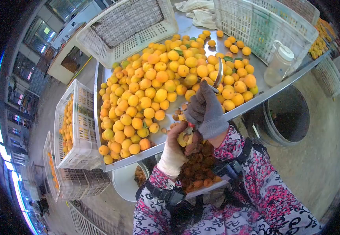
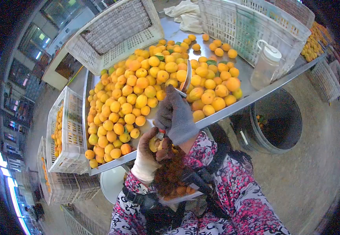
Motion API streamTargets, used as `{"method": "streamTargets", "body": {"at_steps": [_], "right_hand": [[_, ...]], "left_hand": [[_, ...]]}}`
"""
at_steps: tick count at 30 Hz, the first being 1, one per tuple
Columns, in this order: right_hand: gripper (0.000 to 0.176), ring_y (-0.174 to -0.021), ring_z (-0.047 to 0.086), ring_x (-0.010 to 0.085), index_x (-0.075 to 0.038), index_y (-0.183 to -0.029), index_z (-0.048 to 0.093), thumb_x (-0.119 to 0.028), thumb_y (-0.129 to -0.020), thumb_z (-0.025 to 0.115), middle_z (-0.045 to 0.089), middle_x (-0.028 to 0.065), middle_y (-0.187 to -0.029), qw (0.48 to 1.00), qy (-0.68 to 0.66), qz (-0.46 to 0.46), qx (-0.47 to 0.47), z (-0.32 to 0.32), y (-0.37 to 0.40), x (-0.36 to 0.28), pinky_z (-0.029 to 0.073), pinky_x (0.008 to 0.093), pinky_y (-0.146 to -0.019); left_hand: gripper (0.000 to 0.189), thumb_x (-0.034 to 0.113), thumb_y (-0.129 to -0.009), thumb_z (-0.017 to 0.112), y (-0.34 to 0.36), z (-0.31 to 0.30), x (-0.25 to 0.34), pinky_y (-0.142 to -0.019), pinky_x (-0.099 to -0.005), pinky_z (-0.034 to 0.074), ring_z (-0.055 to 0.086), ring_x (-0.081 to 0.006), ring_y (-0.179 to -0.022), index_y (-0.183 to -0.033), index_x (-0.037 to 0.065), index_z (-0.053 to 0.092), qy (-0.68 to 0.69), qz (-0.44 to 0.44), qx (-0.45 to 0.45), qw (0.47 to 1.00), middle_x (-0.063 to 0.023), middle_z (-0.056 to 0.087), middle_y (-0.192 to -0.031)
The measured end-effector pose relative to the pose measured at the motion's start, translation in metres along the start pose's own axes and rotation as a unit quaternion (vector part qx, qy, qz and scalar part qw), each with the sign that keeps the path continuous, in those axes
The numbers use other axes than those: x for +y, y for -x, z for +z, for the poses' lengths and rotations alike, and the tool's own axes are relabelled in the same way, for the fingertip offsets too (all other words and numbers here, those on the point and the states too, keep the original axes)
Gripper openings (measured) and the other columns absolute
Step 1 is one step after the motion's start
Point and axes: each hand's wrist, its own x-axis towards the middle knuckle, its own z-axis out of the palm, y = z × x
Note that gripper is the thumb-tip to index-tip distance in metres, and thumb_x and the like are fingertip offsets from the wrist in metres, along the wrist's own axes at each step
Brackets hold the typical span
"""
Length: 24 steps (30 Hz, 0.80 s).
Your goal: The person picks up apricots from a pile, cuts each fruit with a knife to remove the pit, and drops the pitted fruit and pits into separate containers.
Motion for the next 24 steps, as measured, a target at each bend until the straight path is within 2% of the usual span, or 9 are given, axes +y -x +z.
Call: {"method": "streamTargets", "body": {"at_steps": [3,5,7,11,13,15,21,23,24], "right_hand": [[0.039,-0.039,0.036,0.0116,-0.016,-0.061,0.042,-0.041,-0.090,0.052,0.035,-0.0021,-0.048,0.996,0.073,-0.041,0.027,0.008,0.003,0.010,0.031,0.0276,-0.037],[0.037,-0.042,0.045,0.0135,-0.015,-0.063,0.048,-0.041,-0.086,0.058,0.043,-0.0001,-0.049,0.983,0.148,-0.078,0.076,0.020,0.008,0.025,0.037,0.0300,-0.039],[0.029,-0.050,0.055,0.0187,-0.012,-0.069,0.053,-0.035,-0.083,0.061,0.050,0.0045,-0.053,0.790,0.470,-0.394,0.012,0.028,0.017,0.040,0.042,0.0336,-0.045],[0.022,-0.053,0.058,0.0260,-0.011,-0.068,0.054,-0.027,-0.074,0.066,0.053,0.0081,-0.055,0.713,0.614,-0.307,-0.143,0.017,0.019,0.051,0.044,0.0372,-0.048],[0.019,-0.057,0.057,0.0311,-0.013,-0.070,0.058,-0.025,-0.063,0.072,0.057,0.0075,-0.064,0.555,0.747,-0.298,-0.215,0.016,0.018,0.055,0.043,0.0357,-0.050],[0.022,-0.055,0.055,0.0319,-0.012,-0.071,0.058,-0.026,-0.059,0.071,0.056,0.0073,-0.063,0.574,0.709,-0.350,-0.214,0.018,0.018,0.055,0.042,0.0370,-0.050],[0.030,-0.055,0.056,0.0171,-0.009,-0.080,0.063,-0.038,-0.075,0.070,0.057,0.0059,-0.060,0.853,0.425,-0.297,0.055,0.016,0.004,0.023,0.042,0.0305,-0.050],[0.034,-0.054,0.054,0.0136,-0.008,-0.082,0.064,-0.042,-0.077,0.068,0.057,0.0041,-0.060,0.886,0.447,-0.108,0.067,0.010,0.004,0.010,0.042,0.0287,-0.049],[0.039,-0.053,0.052,0.0101,-0.007,-0.084,0.065,-0.046,-0.080,0.065,0.057,0.0022,-0.059,0.883,0.454,0.087,0.081,0.008,0.004,0.007,0.041,0.0269,-0.048]], "left_hand": [[0.030,0.036,-0.091,0.044,0.001,0.030,-0.014,-0.041,-0.0231,0.031,0.039,-0.0120,-0.038,-0.088,0.007,0.052,-0.236,0.180,0.247,0.922,-0.0053,0.053,-0.060],[0.031,0.036,-0.091,0.044,-0.011,0.023,-0.023,-0.046,-0.0241,0.036,0.045,-0.0139,-0.045,-0.088,0.006,0.053,-0.212,0.219,0.251,0.919,-0.0058,0.054,-0.065],[0.032,0.037,-0.091,0.045,-0.018,0.014,-0.025,-0.050,-0.0251,0.040,0.050,-0.0157,-0.051,-0.089,0.006,0.054,-0.188,0.257,0.256,0.913,-0.0064,0.055,-0.070],[0.027,0.032,-0.089,0.048,-0.029,0.000,-0.021,-0.057,-0.0277,0.042,0.052,-0.0180,-0.060,-0.093,0.005,0.054,-0.151,0.265,0.227,0.925,-0.0073,0.056,-0.076],[0.026,0.029,-0.088,0.050,-0.034,-0.005,-0.018,-0.060,-0.0291,0.043,0.054,-0.0192,-0.064,-0.095,0.005,0.054,-0.134,0.267,0.211,0.931,-0.0077,0.056,-0.079],[0.024,0.027,-0.088,0.052,-0.036,-0.009,-0.013,-0.064,-0.0304,0.044,0.055,-0.0203,-0.068,-0.097,0.005,0.054,-0.119,0.269,0.195,0.936,-0.0082,0.056,-0.082],[0.020,0.021,-0.085,0.054,-0.020,-0.016,0.022,-0.074,-0.0335,0.047,0.054,-0.0171,-0.080,-0.102,0.010,0.052,-0.021,0.197,0.234,0.952,-0.0055,0.053,-0.091],[0.031,0.019,-0.089,0.053,-0.013,-0.018,0.029,-0.083,-0.0383,0.043,0.054,-0.0258,-0.094,-0.114,0.001,0.048,-0.433,0.332,0.182,0.818,-0.0122,0.055,-0.100],[0.031,0.027,-0.094,0.042,-0.009,-0.017,0.032,-0.080,-0.0344,0.043,0.053,-0.0215,-0.090,-0.110,0.001,0.050,-0.714,0.427,0.205,0.515,-0.0098,0.054,-0.096]]}}
